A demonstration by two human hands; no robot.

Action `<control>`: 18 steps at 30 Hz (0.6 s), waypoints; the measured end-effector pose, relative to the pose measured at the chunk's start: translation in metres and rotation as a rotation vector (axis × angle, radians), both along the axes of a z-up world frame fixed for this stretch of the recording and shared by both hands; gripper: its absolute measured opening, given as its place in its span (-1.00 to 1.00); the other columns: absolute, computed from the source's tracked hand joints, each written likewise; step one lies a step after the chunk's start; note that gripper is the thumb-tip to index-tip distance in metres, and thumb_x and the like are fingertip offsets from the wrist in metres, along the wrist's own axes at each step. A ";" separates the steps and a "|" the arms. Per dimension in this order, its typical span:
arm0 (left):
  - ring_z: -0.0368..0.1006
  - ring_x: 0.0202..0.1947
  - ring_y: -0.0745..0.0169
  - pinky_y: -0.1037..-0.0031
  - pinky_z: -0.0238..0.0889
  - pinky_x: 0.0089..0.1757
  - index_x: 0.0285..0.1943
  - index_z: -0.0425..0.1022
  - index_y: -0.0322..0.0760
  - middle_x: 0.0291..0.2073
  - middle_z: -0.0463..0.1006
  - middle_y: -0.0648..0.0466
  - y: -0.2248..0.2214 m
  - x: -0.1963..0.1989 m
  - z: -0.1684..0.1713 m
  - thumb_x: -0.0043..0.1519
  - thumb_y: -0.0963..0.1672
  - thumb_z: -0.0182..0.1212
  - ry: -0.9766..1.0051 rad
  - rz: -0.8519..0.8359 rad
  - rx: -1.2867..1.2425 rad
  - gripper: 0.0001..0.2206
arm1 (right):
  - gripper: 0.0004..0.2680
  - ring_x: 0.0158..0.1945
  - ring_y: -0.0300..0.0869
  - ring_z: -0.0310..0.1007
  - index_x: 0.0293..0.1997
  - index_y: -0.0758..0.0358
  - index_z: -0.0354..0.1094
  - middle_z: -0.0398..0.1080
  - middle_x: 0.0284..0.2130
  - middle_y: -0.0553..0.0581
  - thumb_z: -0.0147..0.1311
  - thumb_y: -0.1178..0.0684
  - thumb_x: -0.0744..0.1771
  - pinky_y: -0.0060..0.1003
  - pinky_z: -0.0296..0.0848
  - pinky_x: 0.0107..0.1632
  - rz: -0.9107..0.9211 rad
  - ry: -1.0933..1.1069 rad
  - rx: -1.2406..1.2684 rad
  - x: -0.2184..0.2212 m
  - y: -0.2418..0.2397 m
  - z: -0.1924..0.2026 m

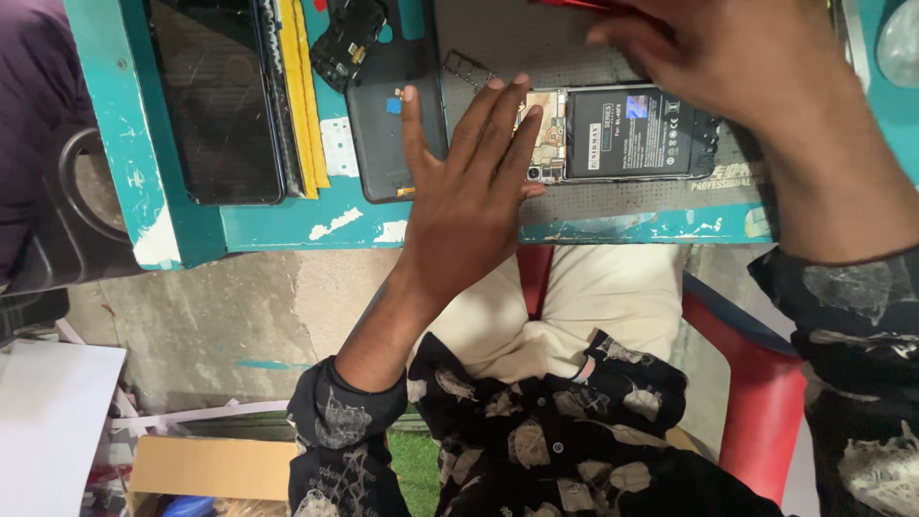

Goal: The person removes the back cover of a smartphone, then uses a screwdriver to unscrew and detach internal components. The person handles the phone, back cover, and internal parts while working at a cluttered workbench.

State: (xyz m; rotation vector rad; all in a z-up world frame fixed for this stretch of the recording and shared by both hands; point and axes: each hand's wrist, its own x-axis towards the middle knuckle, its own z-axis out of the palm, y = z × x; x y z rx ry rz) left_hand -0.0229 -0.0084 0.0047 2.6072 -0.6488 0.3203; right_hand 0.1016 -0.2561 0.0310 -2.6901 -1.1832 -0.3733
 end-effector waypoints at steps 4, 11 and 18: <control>0.14 0.51 0.04 -0.45 -0.44 0.39 0.45 0.36 -0.38 0.47 0.27 -0.07 0.001 0.003 -0.001 0.32 -0.04 0.38 -0.004 0.003 -0.012 -0.43 | -0.77 -0.33 -0.07 0.54 -0.01 0.24 0.58 0.54 -0.27 0.14 0.35 -0.04 0.31 -0.20 0.51 -0.28 0.012 0.439 0.145 -0.004 0.005 0.016; 0.12 0.51 -0.01 -0.48 -0.42 0.37 0.45 0.34 -0.36 0.47 0.26 -0.10 0.000 0.003 0.001 0.33 -0.06 0.37 0.007 -0.003 -0.017 -0.46 | -0.77 -0.24 -0.13 0.55 -0.06 0.20 0.58 0.54 -0.21 0.05 0.35 -0.07 0.29 -0.22 0.52 -0.13 0.204 0.438 0.031 0.007 0.017 0.011; 0.12 0.51 -0.01 -0.50 -0.41 0.38 0.46 0.31 -0.33 0.47 0.25 -0.08 -0.001 0.000 -0.001 0.35 -0.04 0.34 -0.005 0.007 -0.024 -0.46 | -0.82 -0.22 -0.10 0.55 -0.15 0.18 0.56 0.52 -0.27 0.05 0.35 -0.05 0.29 -0.19 0.49 -0.18 0.211 0.424 0.061 0.003 0.016 0.006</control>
